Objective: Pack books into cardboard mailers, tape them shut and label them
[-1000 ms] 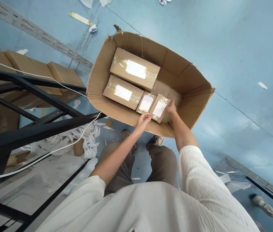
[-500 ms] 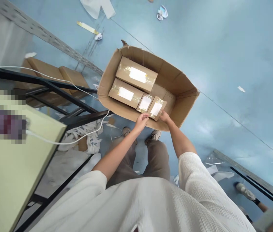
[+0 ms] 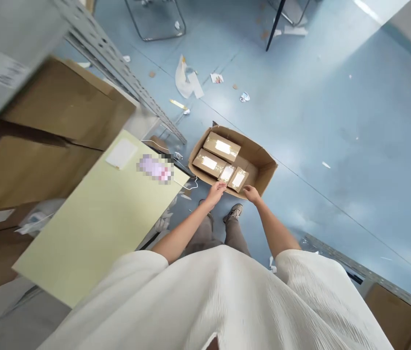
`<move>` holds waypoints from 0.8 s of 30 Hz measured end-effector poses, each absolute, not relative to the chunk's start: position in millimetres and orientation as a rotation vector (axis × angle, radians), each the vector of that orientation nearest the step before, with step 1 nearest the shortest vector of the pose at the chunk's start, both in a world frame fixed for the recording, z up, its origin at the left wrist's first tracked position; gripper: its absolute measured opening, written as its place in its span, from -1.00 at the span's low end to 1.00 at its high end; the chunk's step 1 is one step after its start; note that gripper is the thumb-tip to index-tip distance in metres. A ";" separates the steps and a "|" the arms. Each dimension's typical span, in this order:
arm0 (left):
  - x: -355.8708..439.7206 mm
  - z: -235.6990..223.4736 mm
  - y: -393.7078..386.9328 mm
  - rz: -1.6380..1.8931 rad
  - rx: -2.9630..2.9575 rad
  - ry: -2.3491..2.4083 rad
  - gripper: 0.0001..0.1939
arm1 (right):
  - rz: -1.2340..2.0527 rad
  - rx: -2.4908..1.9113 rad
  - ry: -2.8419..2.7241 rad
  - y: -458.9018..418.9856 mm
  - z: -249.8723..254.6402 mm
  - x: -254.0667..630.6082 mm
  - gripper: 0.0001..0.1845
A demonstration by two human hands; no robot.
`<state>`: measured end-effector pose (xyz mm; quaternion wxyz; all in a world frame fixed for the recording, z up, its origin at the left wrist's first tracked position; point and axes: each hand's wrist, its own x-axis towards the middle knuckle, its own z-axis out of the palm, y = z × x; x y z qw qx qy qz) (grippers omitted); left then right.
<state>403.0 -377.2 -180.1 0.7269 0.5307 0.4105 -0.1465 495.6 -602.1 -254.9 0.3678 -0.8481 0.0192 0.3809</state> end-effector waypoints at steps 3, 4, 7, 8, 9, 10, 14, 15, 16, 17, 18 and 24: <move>389.4 -145.0 -349.4 -0.282 1.183 0.904 -0.82 | 1.005 -2.137 0.141 -573.0 -209.4 495.7 -0.71; 384.2 -136.6 -339.9 -0.261 1.189 0.910 -0.81 | 1.008 -2.117 0.116 -562.2 -197.2 497.3 -0.70; 366.1 -117.5 -314.2 -0.185 1.207 0.956 -0.81 | 0.996 -2.091 -0.053 -528.3 -167.8 506.8 -0.68; 359.2 -112.1 -307.3 -0.157 1.209 0.979 -0.82 | 0.992 -2.087 -0.118 -516.7 -159.7 511.1 -0.68; 351.8 -106.6 -301.4 -0.128 1.207 1.002 -0.82 | 0.990 -2.084 -0.178 -505.1 -152.0 515.7 -0.68; 343.9 -101.1 -296.6 -0.095 1.201 1.024 -0.83 | 0.987 -2.082 -0.240 -493.4 -144.6 520.1 -0.68; 307.4 -78.2 -286.7 0.073 1.143 1.099 -0.84 | 0.981 -2.053 -0.523 -447.0 -115.8 528.9 -0.66; 297.2 -73.0 -286.2 0.116 1.132 1.125 -0.84 | 0.985 -2.032 -0.593 -436.1 -109.2 527.6 -0.65; 286.7 -68.1 -286.3 0.154 1.124 1.156 -0.83 | 0.992 -2.007 -0.656 -425.9 -103.1 524.6 -0.65; 276.0 -63.6 -286.9 0.189 1.121 1.187 -0.83 | 1.005 -1.980 -0.711 -416.3 -97.5 520.2 -0.64; 265.0 -59.5 -288.0 0.224 1.120 1.215 -0.83 | 1.025 -1.950 -0.763 -407.3 -92.7 514.6 -0.64; 195.2 -41.4 -297.4 0.448 1.079 1.355 -0.81 | 1.161 -1.819 -1.079 -358.0 -76.2 467.8 -0.65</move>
